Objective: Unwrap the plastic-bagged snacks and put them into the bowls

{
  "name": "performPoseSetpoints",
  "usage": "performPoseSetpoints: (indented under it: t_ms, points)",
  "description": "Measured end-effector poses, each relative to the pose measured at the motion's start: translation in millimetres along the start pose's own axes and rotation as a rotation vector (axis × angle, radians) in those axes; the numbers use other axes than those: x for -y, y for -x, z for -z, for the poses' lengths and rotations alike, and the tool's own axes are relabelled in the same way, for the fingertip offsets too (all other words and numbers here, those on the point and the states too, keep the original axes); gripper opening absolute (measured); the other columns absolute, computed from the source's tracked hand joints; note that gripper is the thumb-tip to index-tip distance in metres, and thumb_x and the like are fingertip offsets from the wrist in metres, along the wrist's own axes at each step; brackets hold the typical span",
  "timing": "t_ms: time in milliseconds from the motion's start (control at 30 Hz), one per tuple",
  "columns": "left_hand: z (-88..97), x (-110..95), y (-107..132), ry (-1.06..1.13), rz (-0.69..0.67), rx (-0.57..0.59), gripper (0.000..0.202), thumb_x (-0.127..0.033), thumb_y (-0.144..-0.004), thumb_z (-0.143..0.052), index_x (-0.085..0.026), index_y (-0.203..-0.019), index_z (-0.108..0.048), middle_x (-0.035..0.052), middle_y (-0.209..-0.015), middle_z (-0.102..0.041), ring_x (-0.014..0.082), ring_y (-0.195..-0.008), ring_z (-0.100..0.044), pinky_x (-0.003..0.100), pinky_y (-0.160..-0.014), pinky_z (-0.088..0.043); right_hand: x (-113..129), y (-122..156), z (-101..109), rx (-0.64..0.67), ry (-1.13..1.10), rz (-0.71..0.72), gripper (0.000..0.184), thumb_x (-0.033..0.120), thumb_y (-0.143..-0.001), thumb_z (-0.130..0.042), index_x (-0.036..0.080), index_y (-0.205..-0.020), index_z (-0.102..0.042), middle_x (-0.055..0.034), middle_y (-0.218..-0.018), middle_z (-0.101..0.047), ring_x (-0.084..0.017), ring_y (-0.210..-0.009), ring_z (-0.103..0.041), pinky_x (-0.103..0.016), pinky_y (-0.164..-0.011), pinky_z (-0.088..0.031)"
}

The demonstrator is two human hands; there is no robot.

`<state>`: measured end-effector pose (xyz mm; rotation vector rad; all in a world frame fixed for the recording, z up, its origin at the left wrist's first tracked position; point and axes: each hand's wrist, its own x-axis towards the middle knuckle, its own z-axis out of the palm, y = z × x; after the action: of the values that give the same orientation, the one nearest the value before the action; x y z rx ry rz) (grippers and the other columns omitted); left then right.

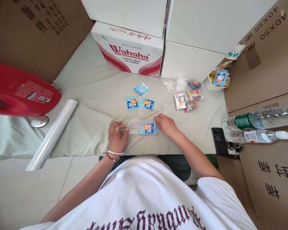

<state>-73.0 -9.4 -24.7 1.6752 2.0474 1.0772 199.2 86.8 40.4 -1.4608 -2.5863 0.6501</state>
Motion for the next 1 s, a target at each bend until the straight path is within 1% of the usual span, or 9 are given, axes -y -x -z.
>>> performPoseSetpoints:
  t_ms: [133, 200, 300, 400, 500, 633, 767, 867, 1000]
  points:
    - [17.9, -8, 12, -0.044, -0.023, -0.151, 0.025, -0.029, -0.091, -0.059, -0.021, -0.115, -0.06, 0.0183, -0.136, -0.056, 0.0348, -0.146, -0.042, 0.061, -0.122, -0.033, 3, -24, -8, 0.073, 0.032, -0.009, 0.025, 0.02, -0.104, -0.051, 0.021, -0.113, -0.074, -0.0087, -0.117, -0.07, -0.021, -0.099, -0.067, -0.028, -0.075, -0.046]
    - [27.1, -13, 22, -0.075, -0.122, -0.168, 0.02, -0.024, -0.09, -0.057, -0.023, -0.109, -0.063, 0.0157, -0.128, -0.062, 0.0336, -0.14, -0.05, 0.059, -0.119, -0.036, 7, -26, -12, 0.091, 0.033, -0.005, 0.026, 0.02, -0.105, -0.05, 0.02, -0.112, -0.075, -0.0084, -0.113, -0.071, -0.02, -0.097, -0.067, -0.028, -0.075, -0.044]
    - [31.5, -23, 36, -0.068, -0.349, 0.034, 0.016, -0.022, -0.091, -0.054, -0.027, -0.096, -0.067, 0.0088, -0.105, -0.071, 0.0292, -0.121, -0.065, 0.055, -0.11, -0.043, 11, -21, -15, 0.076, 0.012, -0.014, 0.029, 0.031, -0.108, -0.049, 0.02, -0.113, -0.075, -0.0084, -0.107, -0.072, -0.021, -0.096, -0.067, -0.028, -0.074, -0.043]
    - [21.1, -36, 40, -0.031, -0.478, 0.326, 0.026, -0.022, -0.093, -0.05, -0.029, -0.104, -0.073, 0.0073, -0.108, -0.076, 0.0274, -0.12, -0.066, 0.052, -0.107, -0.043, 10, -18, -14, 0.077, -0.017, 0.02, 0.03, 0.043, -0.104, -0.058, 0.022, -0.117, -0.075, -0.0079, -0.111, -0.072, -0.022, -0.099, -0.068, -0.028, -0.074, -0.043]
    - [2.5, -43, 34, -0.045, -0.404, 0.364, 0.036, -0.023, -0.096, -0.047, -0.028, -0.122, -0.071, 0.0102, -0.127, -0.073, 0.0295, -0.128, -0.061, 0.052, -0.107, -0.042, 4, -19, -13, 0.122, -0.039, 0.052, 0.021, 0.029, -0.102, -0.061, 0.023, -0.115, -0.076, -0.0069, -0.112, -0.072, -0.021, -0.1, -0.068, -0.027, -0.077, -0.043]
    - [-18.3, -37, 20, -0.099, -0.157, 0.211, 0.042, -0.037, -0.099, -0.049, -0.02, -0.135, -0.062, 0.0186, -0.139, -0.064, 0.0348, -0.127, -0.059, 0.052, -0.104, -0.044, -9, -20, -12, 0.129, -0.186, 0.079, 0.023, 0.026, -0.102, -0.055, 0.02, -0.105, -0.077, -0.0061, -0.104, -0.074, -0.019, -0.094, -0.066, -0.027, -0.08, -0.044]
    - [-25.4, -25, 12, -0.144, -0.116, 0.191, 0.028, -0.037, -0.097, -0.054, -0.02, -0.116, -0.067, 0.0169, -0.129, -0.067, 0.0338, -0.119, -0.061, 0.05, -0.099, -0.047, -15, -23, -10, 0.119, -0.39, -0.051, 0.038, 0.038, -0.105, -0.047, 0.017, -0.093, -0.075, -0.0032, -0.088, -0.075, -0.017, -0.08, -0.064, -0.026, -0.074, -0.044]
    - [-24.7, -21, 12, -0.142, -0.122, 0.21, 0.018, -0.033, -0.097, -0.053, -0.022, -0.097, -0.067, 0.0144, -0.125, -0.068, 0.0316, -0.116, -0.062, 0.049, -0.099, -0.047, -14, -28, -6, 0.164, -0.376, -0.077, 0.022, 0.029, -0.097, -0.059, 0.017, -0.094, -0.077, -0.002, -0.089, -0.076, -0.017, -0.08, -0.065, -0.025, -0.073, -0.043]
    - [-24.0, -21, 13, -0.111, -0.115, 0.187, 0.024, -0.034, -0.097, -0.054, -0.021, -0.112, -0.067, 0.0156, -0.129, -0.066, 0.0325, -0.119, -0.061, 0.05, -0.101, -0.048, -7, -36, -1, 0.263, -0.191, 0.013, 0.013, 0.028, -0.085, -0.077, 0.018, -0.093, -0.079, -0.0041, -0.088, -0.075, -0.017, -0.079, -0.063, -0.026, -0.07, -0.039]
